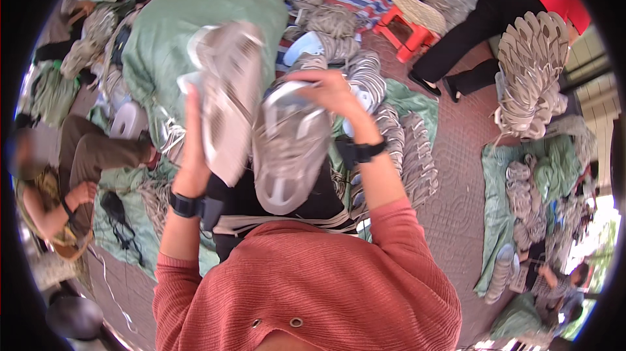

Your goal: Lacing shoelaces through the eyelets of several pairs of sneakers.

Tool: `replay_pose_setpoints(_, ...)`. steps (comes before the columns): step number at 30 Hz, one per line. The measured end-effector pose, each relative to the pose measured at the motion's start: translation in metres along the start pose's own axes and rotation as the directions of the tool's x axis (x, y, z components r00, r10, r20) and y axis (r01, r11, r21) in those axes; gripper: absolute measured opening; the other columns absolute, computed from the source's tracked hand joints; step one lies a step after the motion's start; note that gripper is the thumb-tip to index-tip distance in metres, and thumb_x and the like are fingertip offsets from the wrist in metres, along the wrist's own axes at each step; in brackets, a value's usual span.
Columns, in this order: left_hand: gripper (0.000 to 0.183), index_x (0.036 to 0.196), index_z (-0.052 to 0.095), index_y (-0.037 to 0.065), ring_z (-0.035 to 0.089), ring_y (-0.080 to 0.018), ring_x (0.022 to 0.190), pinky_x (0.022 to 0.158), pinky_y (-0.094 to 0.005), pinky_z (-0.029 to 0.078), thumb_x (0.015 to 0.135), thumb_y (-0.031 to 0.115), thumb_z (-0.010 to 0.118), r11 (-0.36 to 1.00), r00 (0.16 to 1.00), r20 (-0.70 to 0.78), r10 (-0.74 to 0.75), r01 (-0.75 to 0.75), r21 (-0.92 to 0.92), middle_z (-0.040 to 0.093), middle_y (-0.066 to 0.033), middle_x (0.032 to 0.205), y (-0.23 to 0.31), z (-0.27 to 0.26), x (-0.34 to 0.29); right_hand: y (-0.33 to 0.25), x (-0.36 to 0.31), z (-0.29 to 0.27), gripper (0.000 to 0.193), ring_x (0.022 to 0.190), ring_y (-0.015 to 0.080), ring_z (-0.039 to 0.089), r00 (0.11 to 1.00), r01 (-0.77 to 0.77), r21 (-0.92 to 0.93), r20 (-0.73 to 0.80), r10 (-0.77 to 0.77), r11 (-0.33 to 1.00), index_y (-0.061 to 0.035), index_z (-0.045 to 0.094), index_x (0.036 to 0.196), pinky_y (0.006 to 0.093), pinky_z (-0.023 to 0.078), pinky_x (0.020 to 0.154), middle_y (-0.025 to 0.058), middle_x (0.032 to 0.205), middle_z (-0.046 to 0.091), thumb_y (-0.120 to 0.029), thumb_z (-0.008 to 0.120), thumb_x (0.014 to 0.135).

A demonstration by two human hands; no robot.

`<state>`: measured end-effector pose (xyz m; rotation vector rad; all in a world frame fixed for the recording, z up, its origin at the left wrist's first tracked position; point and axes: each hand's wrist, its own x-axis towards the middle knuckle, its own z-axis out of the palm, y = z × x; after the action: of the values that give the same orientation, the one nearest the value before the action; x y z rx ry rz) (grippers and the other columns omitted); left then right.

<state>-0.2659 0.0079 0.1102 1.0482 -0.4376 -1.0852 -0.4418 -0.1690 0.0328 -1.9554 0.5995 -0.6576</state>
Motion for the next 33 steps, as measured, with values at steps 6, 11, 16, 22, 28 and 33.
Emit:
replay_pose_setpoints(6, 0.079, 0.136, 0.018, -0.005, 0.036, -0.0415, 0.122, 0.100, -0.0422, 0.031, 0.089, 0.055, 0.038, 0.411, 0.996, -0.009, 0.093, -0.030, 0.911, 0.031, -0.0312, 0.133, -0.109, -0.072, 0.023, 0.059, -0.017, 0.091, 0.032, 0.094, 0.0189, 0.058, 0.945, -0.170, 0.794, -0.038, 0.326, 0.584, -0.0002, 0.058, 0.113, 0.0319, 0.047, 0.084, 0.0042, 0.106, 0.062, -0.016, 0.061, 0.086)
replay_pose_setpoints(11, 0.072, 0.137, 0.018, -0.004, 0.033, -0.0304, 0.125, 0.103, -0.0361, 0.026, 0.091, 0.042, 0.046, 0.710, 0.991, -0.030, -0.128, 0.113, 0.695, 0.033, -0.0227, 0.134, -0.107, -0.082, 0.029, 0.137, -0.020, 0.035, 0.051, 0.104, 0.0189, 0.054, 0.825, -0.527, 0.613, 0.203, 0.527, 0.589, 0.0001, 0.052, 0.121, 0.0312, 0.043, 0.089, 0.0101, 0.110, 0.059, -0.024, 0.068, 0.080)
replay_pose_setpoints(16, 0.073, 0.138, 0.015, -0.003, 0.035, -0.0277, 0.124, 0.103, -0.0353, 0.027, 0.088, 0.034, 0.053, 0.666, 0.995, 0.082, -0.055, -0.025, 0.745, 0.034, -0.0219, 0.134, -0.118, -0.053, 0.032, 0.302, -0.029, 0.004, 0.091, 0.115, 0.0284, 0.045, 0.612, -0.498, 0.525, -0.352, 0.709, 0.690, -0.0056, 0.033, 0.134, 0.0418, 0.038, 0.096, 0.0202, 0.126, 0.044, -0.039, 0.080, 0.064)
replay_pose_setpoints(22, 0.074, 0.137, 0.015, -0.001, 0.047, -0.0363, 0.116, 0.096, -0.0399, 0.037, 0.086, 0.037, 0.053, 0.392, 0.994, -0.077, -0.080, 0.102, 0.914, 0.044, -0.0282, 0.125, -0.107, -0.047, 0.034, 0.301, 0.031, 0.019, 0.124, 0.119, 0.0401, 0.034, 0.198, -0.842, 0.344, -0.519, 0.832, 0.415, -0.0079, 0.011, 0.139, 0.0448, 0.035, 0.098, 0.0231, 0.128, 0.030, -0.046, 0.086, 0.048)
replay_pose_setpoints(28, 0.074, 0.137, 0.015, -0.001, 0.048, -0.0364, 0.115, 0.095, -0.0404, 0.037, 0.088, 0.043, 0.049, 0.381, 0.997, -0.063, -0.048, 0.077, 0.921, 0.044, -0.0281, 0.124, -0.112, -0.055, 0.038, 0.276, 0.038, 0.040, 0.112, 0.109, 0.0437, 0.042, 0.148, -0.817, 0.331, -0.670, 0.727, 0.472, -0.0028, 0.017, 0.130, 0.0464, 0.040, 0.093, 0.0262, 0.120, 0.035, -0.043, 0.084, 0.050)
replay_pose_setpoints(33, 0.074, 0.137, 0.015, -0.001, 0.047, -0.0361, 0.115, 0.096, -0.0401, 0.037, 0.089, 0.044, 0.049, 0.399, 0.998, -0.041, -0.050, 0.057, 0.915, 0.044, -0.0274, 0.125, -0.113, -0.054, 0.040, 0.260, 0.049, 0.045, 0.100, 0.102, 0.0357, 0.053, 0.184, -0.685, 0.540, -0.520, 0.834, 0.489, 0.0048, 0.018, 0.125, 0.0384, 0.046, 0.087, 0.0263, 0.114, 0.047, -0.030, 0.081, 0.055)
